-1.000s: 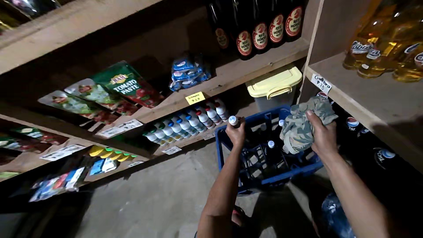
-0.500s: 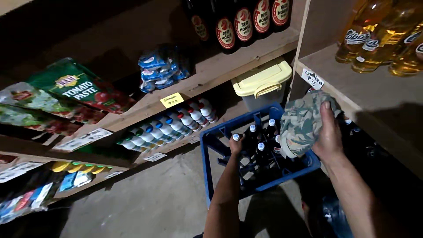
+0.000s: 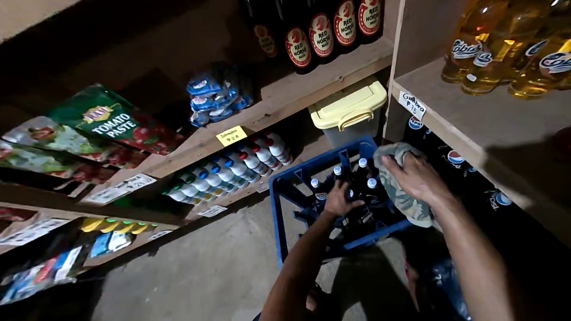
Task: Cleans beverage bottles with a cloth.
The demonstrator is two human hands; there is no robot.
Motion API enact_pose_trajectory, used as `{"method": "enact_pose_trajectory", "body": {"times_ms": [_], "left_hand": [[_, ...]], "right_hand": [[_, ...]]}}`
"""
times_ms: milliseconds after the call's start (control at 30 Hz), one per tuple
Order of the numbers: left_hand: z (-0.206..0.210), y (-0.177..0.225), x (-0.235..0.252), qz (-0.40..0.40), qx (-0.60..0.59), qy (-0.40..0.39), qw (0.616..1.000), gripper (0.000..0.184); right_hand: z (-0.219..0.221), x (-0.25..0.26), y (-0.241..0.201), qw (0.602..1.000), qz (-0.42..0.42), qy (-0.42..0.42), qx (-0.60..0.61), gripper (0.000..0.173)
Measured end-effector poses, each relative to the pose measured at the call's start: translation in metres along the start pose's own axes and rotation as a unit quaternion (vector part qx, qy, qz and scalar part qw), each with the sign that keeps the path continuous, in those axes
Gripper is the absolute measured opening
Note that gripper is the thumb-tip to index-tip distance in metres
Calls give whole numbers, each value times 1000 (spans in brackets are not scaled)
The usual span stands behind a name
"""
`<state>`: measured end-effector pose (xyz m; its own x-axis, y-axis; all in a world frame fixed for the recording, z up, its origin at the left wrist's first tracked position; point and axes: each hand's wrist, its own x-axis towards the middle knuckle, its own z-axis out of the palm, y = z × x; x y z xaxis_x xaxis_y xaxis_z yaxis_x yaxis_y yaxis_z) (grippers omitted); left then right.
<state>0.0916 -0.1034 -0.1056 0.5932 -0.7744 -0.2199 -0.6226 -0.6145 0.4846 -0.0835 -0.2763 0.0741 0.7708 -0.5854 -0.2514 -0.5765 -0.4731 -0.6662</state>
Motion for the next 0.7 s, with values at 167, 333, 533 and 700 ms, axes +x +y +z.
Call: {"method": "enact_pose_trajectory", "body": {"times_ms": [167,333,533,700], "left_hand": [[10,4,4,-56,0,8,998,57],[-10,4,-25,12,-93,158,983,40],[-94,75,-77,130,-328,349,868,20],[-131,134,-101,206,-333,497,774,21]], "right_hand": [[-5,-4,-2,996,9,-48,-75,65],[-20,-7,3,994,34,-47,-91,71],[-14,-13,-4,998,-47,28,30,71],[40,-59,-60,916,-240,50,318,44]]}}
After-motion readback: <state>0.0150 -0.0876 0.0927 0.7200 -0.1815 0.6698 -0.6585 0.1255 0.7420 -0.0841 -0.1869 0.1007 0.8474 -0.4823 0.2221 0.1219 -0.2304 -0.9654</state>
